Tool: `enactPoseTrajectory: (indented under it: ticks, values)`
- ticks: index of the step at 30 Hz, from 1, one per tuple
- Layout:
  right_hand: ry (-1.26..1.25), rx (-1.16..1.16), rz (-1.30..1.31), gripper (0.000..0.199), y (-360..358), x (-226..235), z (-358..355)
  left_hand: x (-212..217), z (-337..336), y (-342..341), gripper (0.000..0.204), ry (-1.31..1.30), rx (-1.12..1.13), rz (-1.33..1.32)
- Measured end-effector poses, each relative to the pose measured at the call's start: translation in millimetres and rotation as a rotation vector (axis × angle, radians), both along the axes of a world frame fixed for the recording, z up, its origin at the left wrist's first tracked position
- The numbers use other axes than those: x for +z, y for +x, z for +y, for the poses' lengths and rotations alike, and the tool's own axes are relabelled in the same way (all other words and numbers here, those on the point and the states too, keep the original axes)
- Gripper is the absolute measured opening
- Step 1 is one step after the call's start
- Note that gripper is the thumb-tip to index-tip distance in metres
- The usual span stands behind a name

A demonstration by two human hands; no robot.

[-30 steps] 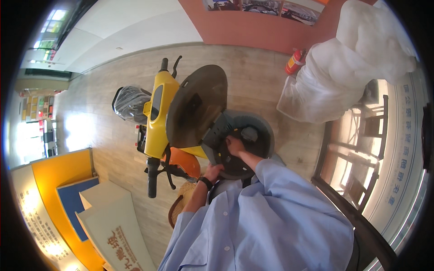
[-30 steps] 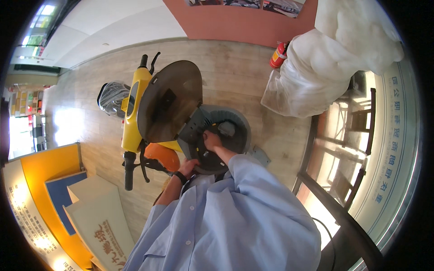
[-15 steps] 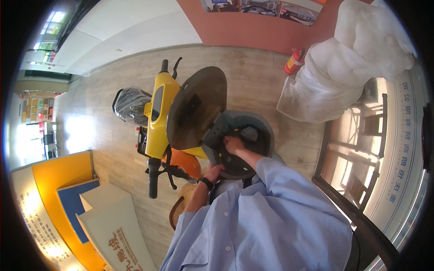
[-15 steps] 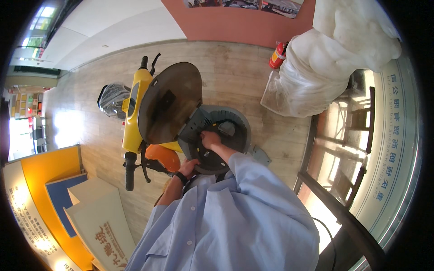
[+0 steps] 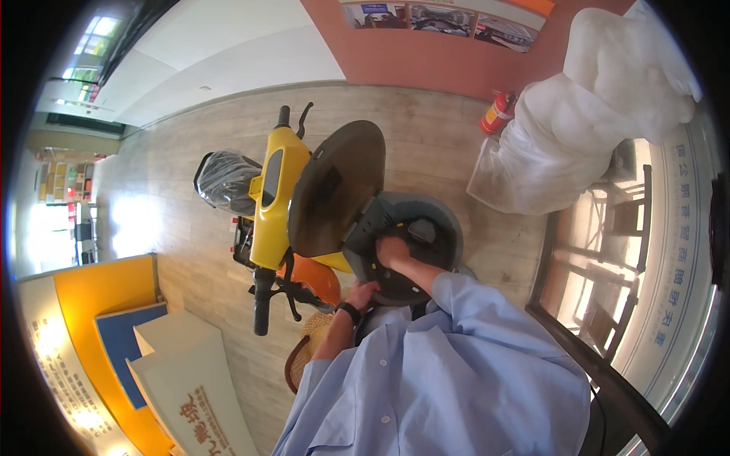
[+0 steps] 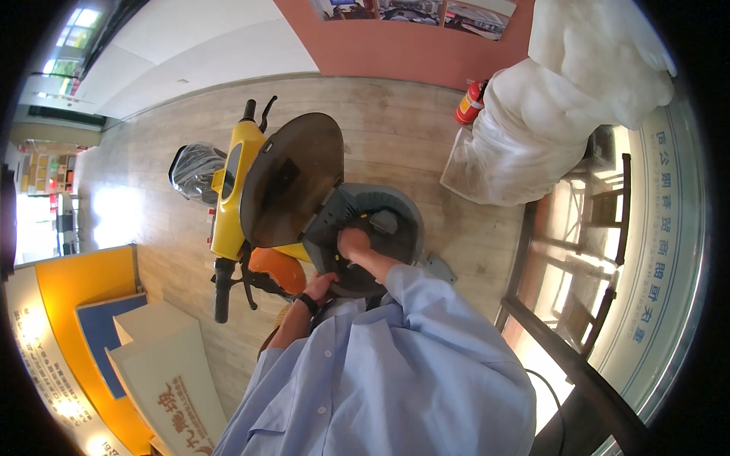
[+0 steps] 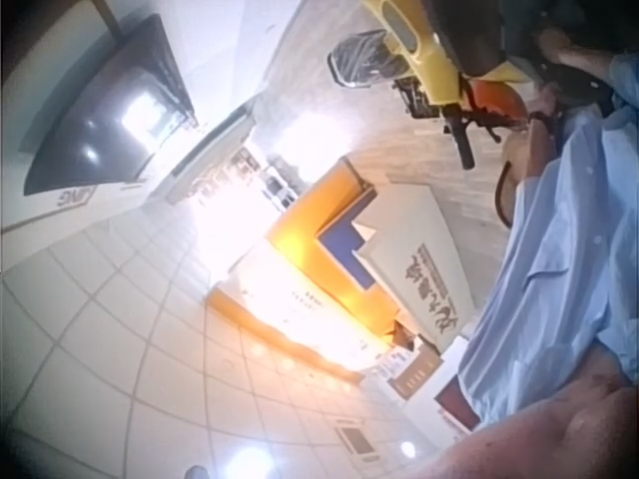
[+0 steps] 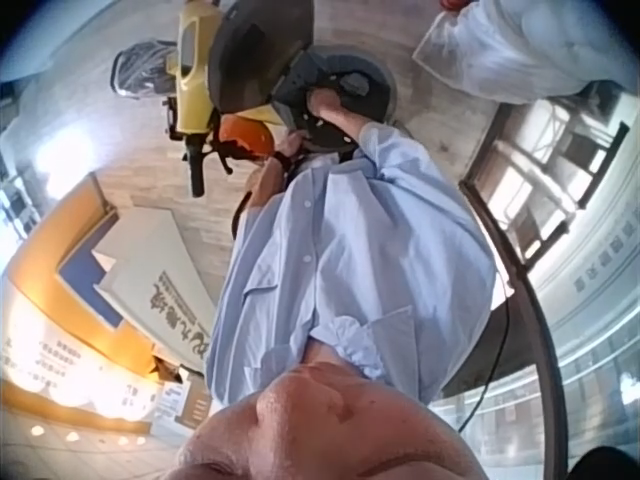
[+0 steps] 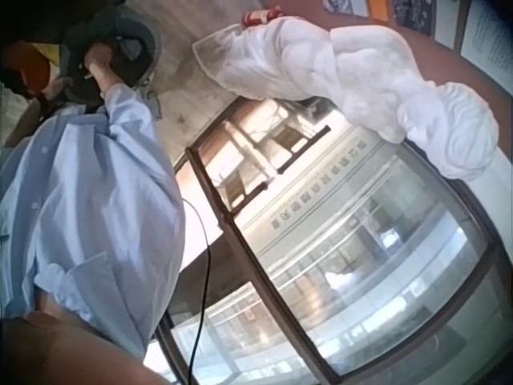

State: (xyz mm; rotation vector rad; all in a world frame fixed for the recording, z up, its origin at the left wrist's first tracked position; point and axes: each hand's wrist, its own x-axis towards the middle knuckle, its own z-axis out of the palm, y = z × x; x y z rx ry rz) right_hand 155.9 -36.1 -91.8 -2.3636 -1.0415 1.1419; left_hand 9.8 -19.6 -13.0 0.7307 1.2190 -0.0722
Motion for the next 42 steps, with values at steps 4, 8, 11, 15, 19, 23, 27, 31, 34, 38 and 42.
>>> enactPoseTrajectory:
  ticks: [4,8,11,15,19,23,27,31,34,38,42]
  values:
    - [-0.032,0.142,0.036,0.033,18,-35,5,13,0,13,0.026,-0.035,-0.004,0.033]
    - [-0.031,-0.009,0.062,0.027,22,-28,2,-5,0,3,0.026,-0.026,-0.007,-0.066]
    - [0.081,0.077,-0.070,0.023,17,-5,-3,-2,1,1,0.025,-0.024,-0.017,-0.054]
    - [0.299,0.374,-0.405,0.020,23,-4,-16,0,1,7,0.023,0.002,-0.038,-0.031]
    - [0.163,0.258,-0.179,0.024,16,16,-6,18,0,6,0.023,0.015,-0.014,0.009]
    - [-0.037,-0.067,0.031,0.032,8,-17,9,-14,1,-5,0.025,0.111,-0.100,0.006]
    - [-0.059,-0.131,0.301,0.040,21,-55,5,-8,-1,6,0.026,0.046,-0.079,-0.052]
    - [-0.025,0.082,0.038,0.034,16,-37,6,-13,0,1,0.031,0.020,-0.047,-0.079]
    - [0.117,0.109,-0.121,0.025,9,-11,-3,-4,-1,-1,0.025,0.014,-0.042,-0.025]
    - [0.433,0.383,-0.468,0.016,23,-4,-15,-5,-1,5,0.025,0.053,-0.024,-0.062]
    - [0.157,0.338,-0.291,0.019,16,8,-7,11,0,9,0.029,0.041,-0.021,-0.030]
